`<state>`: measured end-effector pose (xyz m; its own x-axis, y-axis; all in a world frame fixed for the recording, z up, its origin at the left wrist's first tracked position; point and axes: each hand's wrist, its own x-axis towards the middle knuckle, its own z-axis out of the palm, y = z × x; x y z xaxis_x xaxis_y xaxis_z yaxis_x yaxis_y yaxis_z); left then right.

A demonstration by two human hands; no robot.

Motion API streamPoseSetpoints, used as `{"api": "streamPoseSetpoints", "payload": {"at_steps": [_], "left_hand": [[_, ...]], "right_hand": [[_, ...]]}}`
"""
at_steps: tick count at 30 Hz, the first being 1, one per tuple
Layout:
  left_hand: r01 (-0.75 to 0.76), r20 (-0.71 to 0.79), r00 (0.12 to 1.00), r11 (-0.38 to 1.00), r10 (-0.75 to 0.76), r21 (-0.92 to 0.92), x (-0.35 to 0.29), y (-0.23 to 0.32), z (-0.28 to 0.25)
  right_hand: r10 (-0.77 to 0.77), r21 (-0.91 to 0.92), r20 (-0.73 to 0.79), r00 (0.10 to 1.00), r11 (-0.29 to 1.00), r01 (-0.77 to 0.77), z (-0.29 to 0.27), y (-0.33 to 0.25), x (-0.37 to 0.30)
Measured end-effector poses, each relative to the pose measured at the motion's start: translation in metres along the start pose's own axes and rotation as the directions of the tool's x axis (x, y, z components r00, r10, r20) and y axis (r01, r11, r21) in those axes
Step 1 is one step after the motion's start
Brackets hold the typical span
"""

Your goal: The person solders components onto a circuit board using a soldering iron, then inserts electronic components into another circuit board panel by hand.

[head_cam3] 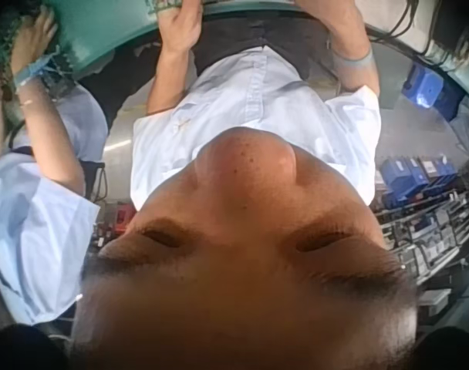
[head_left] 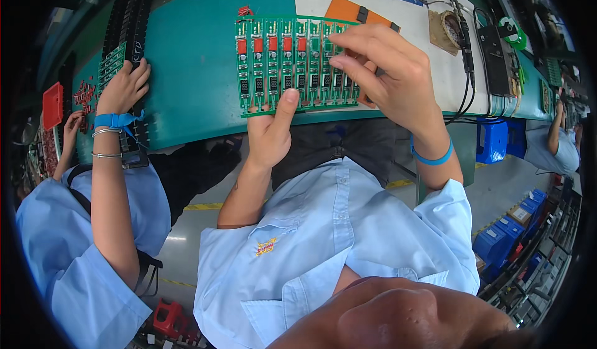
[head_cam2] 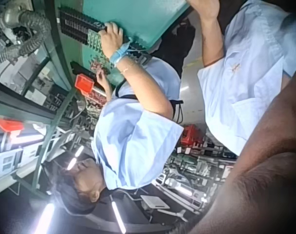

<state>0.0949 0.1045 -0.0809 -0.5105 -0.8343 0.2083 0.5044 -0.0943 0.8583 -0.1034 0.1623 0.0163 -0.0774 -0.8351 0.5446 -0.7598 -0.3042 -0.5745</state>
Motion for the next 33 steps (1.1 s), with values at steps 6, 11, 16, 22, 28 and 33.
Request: {"api": "streamPoseSetpoints", "payload": {"at_steps": [6, 11, 16, 22, 28, 33], "left_hand": [[-0.02, -0.002, 1.0, 1.0, 0.02, 0.005, 0.0, 0.002, -0.002], [-0.03, 0.022, 0.999, 0.999, 0.029, 0.031, 0.0, 0.003, -0.004], [-0.015, 0.012, 1.0, 1.0, 0.015, 0.013, -0.001, 0.006, -0.001], [-0.019, 0.011, 1.0, 0.999, 0.018, 0.033, 0.0, 0.009, 0.001], [0.011, 0.018, 1.0, 0.999, -0.012, 0.053, 0.001, 0.009, -0.001], [0.02, 0.037, 0.999, 0.992, -0.024, 0.125, -0.002, 0.009, -0.007]], "right_hand": [[-0.011, -0.047, -0.025, 1.0, 0.999, 0.01, 0.011, -0.003, 0.008], [-0.045, -0.052, -0.016, 0.999, 0.998, 0.044, 0.015, 0.001, 0.009], [-0.078, -0.054, -0.017, 0.997, 0.996, 0.077, 0.016, 0.001, 0.01], [-0.113, -0.079, -0.014, 0.993, 0.991, 0.112, 0.017, -0.002, 0.011], [-0.116, -0.093, -0.008, 0.993, 0.989, 0.115, 0.017, -0.003, 0.013], [-0.085, -0.107, 0.027, 0.996, 0.99, 0.087, 0.016, -0.006, 0.014]]}}
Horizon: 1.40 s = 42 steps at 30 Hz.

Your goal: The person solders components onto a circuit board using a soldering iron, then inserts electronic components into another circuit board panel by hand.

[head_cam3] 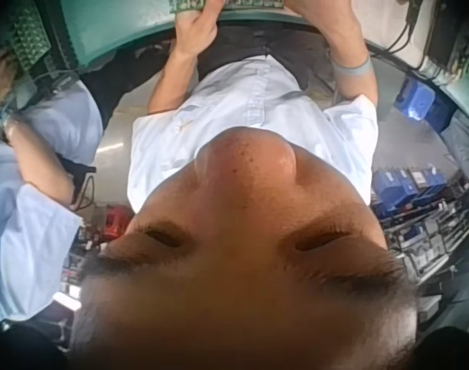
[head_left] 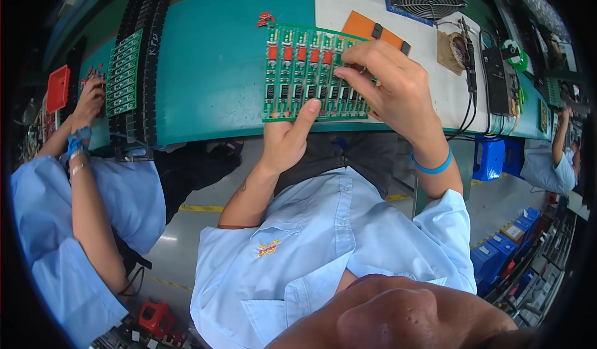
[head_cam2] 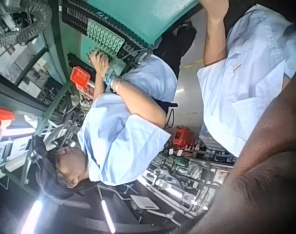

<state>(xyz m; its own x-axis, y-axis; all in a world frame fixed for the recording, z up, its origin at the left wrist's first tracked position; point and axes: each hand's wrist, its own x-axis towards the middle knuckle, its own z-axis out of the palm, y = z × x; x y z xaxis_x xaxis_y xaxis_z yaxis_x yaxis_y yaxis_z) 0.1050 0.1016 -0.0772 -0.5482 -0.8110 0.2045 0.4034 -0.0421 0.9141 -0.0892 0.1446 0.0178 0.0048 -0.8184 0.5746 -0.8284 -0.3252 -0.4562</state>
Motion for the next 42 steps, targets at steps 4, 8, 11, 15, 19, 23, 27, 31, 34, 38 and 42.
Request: {"api": "streamPoseSetpoints", "payload": {"at_steps": [4, 8, 11, 15, 19, 23, 27, 31, 34, 38, 42], "left_hand": [[0.035, -0.037, 0.999, 0.995, -0.031, 0.095, -0.003, 0.006, 0.003], [0.048, -0.02, 0.999, 0.996, -0.046, 0.077, -0.004, 0.005, 0.007], [0.062, -0.013, 0.998, 0.998, -0.062, 0.027, -0.003, 0.006, 0.009], [0.015, -0.015, 1.0, 0.997, -0.017, -0.078, 0.001, 0.005, 0.012], [-0.014, -0.027, 1.0, 0.999, 0.013, -0.047, 0.001, 0.003, 0.013], [-0.008, -0.008, 1.0, 0.999, 0.007, -0.04, 0.0, 0.003, 0.011], [0.016, 0.018, 1.0, 0.999, -0.015, -0.051, 0.0, 0.003, 0.009], [0.03, 0.024, 0.999, 0.997, -0.029, -0.068, 0.0, 0.003, 0.007], [0.013, 0.011, 1.0, 0.996, -0.012, -0.084, 0.002, 0.005, 0.009], [0.009, -0.006, 1.0, 0.992, -0.01, -0.122, 0.005, 0.006, 0.013], [0.015, -0.015, 1.0, 0.987, -0.017, -0.163, 0.006, 0.005, 0.012]], "right_hand": [[-0.002, 0.001, 0.053, 0.999, 1.0, 0.002, -0.007, -0.006, 0.005], [0.012, -0.011, 0.112, 0.994, 1.0, -0.011, -0.008, -0.003, 0.004], [0.023, -0.021, 0.138, 0.99, 1.0, -0.021, -0.008, -0.003, 0.005], [0.118, -0.034, 0.161, 0.98, 0.993, -0.114, -0.01, -0.009, 0.01], [0.112, -0.053, 0.16, 0.981, 0.993, -0.105, -0.009, -0.011, 0.012], [0.12, -0.092, 0.156, 0.98, 0.99, -0.107, -0.009, -0.016, 0.012], [0.134, -0.108, 0.155, 0.979, 0.987, -0.118, -0.01, -0.018, 0.013], [0.138, -0.059, 0.163, 0.977, 0.99, -0.13, -0.01, -0.015, 0.015], [0.125, -0.048, 0.154, 0.98, 0.992, -0.119, -0.009, -0.01, 0.013], [0.063, -0.002, 0.123, 0.99, 0.998, -0.063, -0.008, -0.003, 0.012], [0.032, 0.035, 0.113, 0.993, 0.999, -0.036, -0.011, 0.0, 0.014]]}}
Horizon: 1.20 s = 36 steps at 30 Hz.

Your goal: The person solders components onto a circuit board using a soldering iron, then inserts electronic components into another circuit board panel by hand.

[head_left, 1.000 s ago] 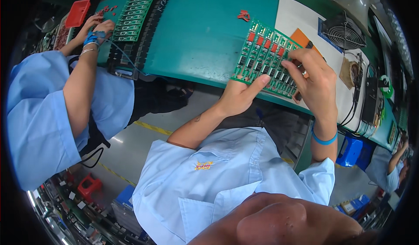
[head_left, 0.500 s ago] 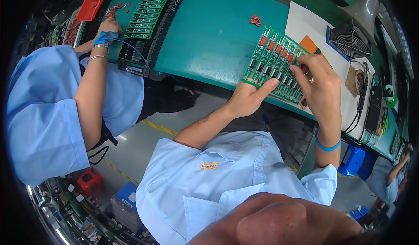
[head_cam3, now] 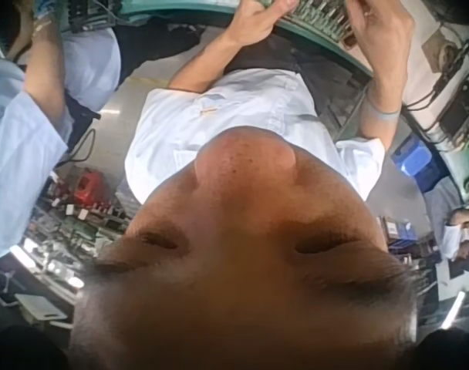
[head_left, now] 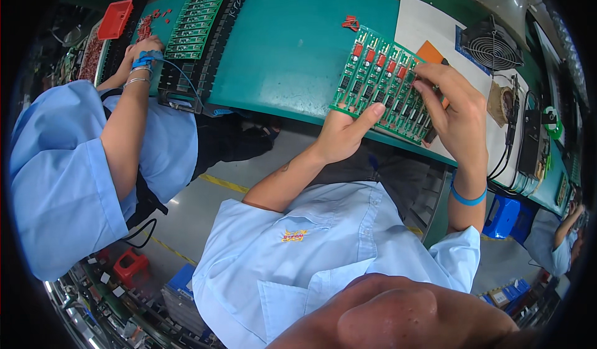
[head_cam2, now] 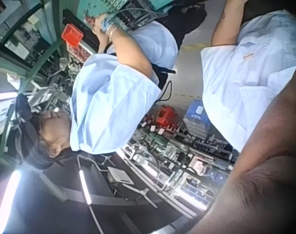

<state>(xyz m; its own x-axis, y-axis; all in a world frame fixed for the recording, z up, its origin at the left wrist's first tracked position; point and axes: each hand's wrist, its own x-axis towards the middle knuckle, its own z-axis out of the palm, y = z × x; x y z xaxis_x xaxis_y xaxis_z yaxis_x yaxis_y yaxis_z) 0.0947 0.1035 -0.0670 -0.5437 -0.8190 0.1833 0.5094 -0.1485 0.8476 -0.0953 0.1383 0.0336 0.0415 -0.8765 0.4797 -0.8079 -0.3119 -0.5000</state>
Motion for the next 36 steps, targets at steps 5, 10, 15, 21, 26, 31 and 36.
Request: {"api": "streamPoseSetpoints", "payload": {"at_steps": [5, 10, 15, 21, 26, 31, 36], "left_hand": [[0.019, 0.002, 1.0, 0.999, -0.019, -0.042, -0.001, 0.001, -0.002], [0.011, -0.001, 1.0, 0.997, -0.011, -0.073, -0.003, 0.003, -0.001], [0.083, 0.04, 0.996, 0.976, -0.077, -0.203, -0.007, 0.0, -0.006], [0.085, -0.02, 0.995, 0.944, -0.097, -0.32, -0.056, 0.015, -0.036], [0.097, -0.105, 0.987, 0.967, -0.125, -0.236, -0.08, 0.02, -0.05], [0.051, -0.144, 0.986, 0.981, -0.079, -0.185, -0.085, 0.025, -0.049], [0.056, -0.134, 0.988, 0.984, -0.079, -0.167, -0.085, 0.024, -0.051]], "right_hand": [[0.069, -0.001, 0.061, 0.996, 0.998, -0.069, -0.007, 0.005, 0.008], [0.02, 0.021, 0.027, 0.999, 1.0, -0.02, -0.007, 0.012, 0.015], [0.121, 0.099, -0.007, 0.993, 0.988, -0.12, -0.004, 0.016, 0.017], [0.186, 0.166, 0.113, 0.976, 0.965, -0.203, -0.004, 0.024, 0.031], [0.193, -0.101, 0.33, 0.924, 0.98, -0.169, 0.043, 0.066, 0.042], [0.023, -0.168, 0.196, 0.98, 0.986, 0.011, 0.094, 0.05, 0.073], [0.13, -0.344, 0.178, 0.975, 0.937, -0.062, 0.116, 0.056, 0.09]]}}
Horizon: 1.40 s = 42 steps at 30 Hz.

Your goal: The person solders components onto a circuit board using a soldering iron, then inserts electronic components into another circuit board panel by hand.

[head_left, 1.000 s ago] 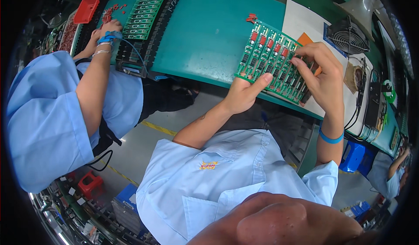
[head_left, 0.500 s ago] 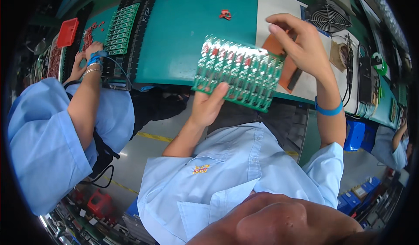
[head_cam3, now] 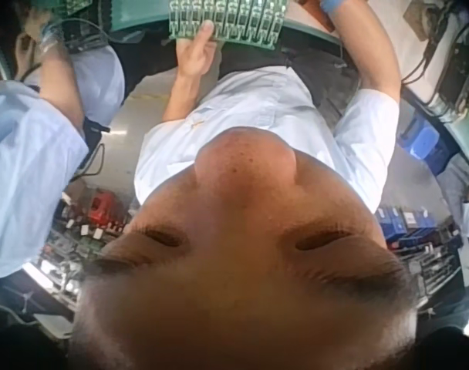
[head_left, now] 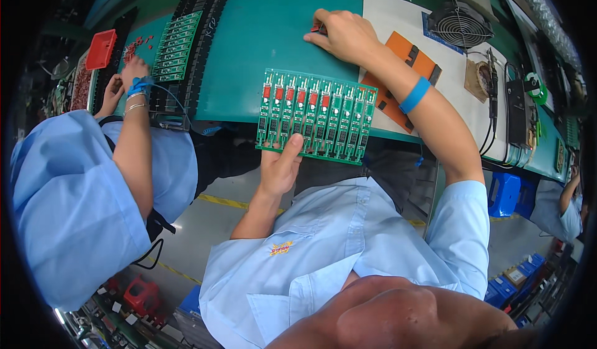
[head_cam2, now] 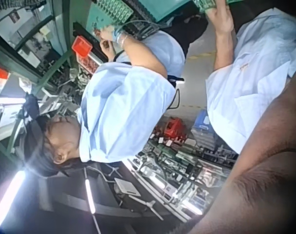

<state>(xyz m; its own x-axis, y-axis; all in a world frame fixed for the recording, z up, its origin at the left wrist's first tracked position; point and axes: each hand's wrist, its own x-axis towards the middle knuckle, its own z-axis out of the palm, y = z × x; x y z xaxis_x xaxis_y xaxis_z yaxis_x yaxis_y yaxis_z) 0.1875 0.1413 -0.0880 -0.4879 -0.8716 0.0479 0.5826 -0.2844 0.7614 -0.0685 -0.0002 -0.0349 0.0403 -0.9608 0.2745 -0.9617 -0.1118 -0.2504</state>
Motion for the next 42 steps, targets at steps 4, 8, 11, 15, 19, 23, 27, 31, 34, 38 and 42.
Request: {"api": "streamPoseSetpoints", "payload": {"at_steps": [4, 8, 11, 15, 19, 23, 27, 31, 34, 38, 42], "left_hand": [[0.021, 0.007, 1.0, 1.0, -0.021, -0.001, 0.008, -0.003, 0.004], [0.016, -0.012, 1.0, 1.0, -0.016, 0.002, 0.024, 0.0, 0.02], [0.054, 0.015, 0.998, 0.999, -0.054, 0.003, 0.034, 0.0, 0.026], [0.08, 0.039, 0.996, 0.996, -0.081, 0.031, 0.039, -0.007, 0.033], [0.086, 0.047, 0.995, 0.994, -0.089, 0.066, 0.043, -0.009, 0.036], [0.048, 0.023, 0.998, 0.996, -0.05, 0.08, 0.041, -0.007, 0.034], [0.041, -0.071, 0.997, 0.999, -0.039, 0.031, 0.041, -0.007, 0.032], [0.067, -0.037, 0.997, 0.998, -0.067, 0.019, 0.04, -0.009, 0.035], [0.076, -0.009, 0.997, 0.997, -0.075, 0.02, 0.042, -0.009, 0.034], [0.085, 0.078, 0.993, 0.996, -0.087, 0.027, 0.057, -0.017, 0.046], [0.058, 0.157, 0.986, 0.996, -0.047, -0.063, 0.075, -0.032, 0.061]], "right_hand": [[-0.004, -0.014, 0.019, 1.0, 1.0, 0.004, -0.005, 0.01, -0.004], [0.027, 0.03, 0.006, 1.0, 0.999, -0.027, -0.028, 0.03, -0.018], [-0.01, 0.118, -0.023, 1.0, 0.993, 0.012, -0.036, 0.051, -0.028], [0.0, 0.201, -0.133, 0.991, 0.979, 0.027, -0.037, 0.073, -0.04], [0.036, 0.249, -0.193, 0.98, 0.969, 0.013, -0.047, 0.082, -0.049], [0.049, 0.22, -0.081, 0.996, 0.975, -0.03, -0.064, 0.066, -0.058], [0.121, 0.096, -0.036, 0.992, 0.988, -0.117, -0.05, 0.046, -0.064], [0.078, 0.106, -0.021, 0.997, 0.991, -0.076, -0.039, 0.064, -0.064], [0.096, 0.189, -0.042, 0.995, 0.978, -0.086, -0.056, 0.07, -0.068], [0.233, 0.396, -0.127, 0.964, 0.903, -0.166, -0.101, 0.065, -0.096], [0.337, 0.896, -0.111, 0.935, 0.441, -0.053, -0.112, 0.034, -0.135]]}}
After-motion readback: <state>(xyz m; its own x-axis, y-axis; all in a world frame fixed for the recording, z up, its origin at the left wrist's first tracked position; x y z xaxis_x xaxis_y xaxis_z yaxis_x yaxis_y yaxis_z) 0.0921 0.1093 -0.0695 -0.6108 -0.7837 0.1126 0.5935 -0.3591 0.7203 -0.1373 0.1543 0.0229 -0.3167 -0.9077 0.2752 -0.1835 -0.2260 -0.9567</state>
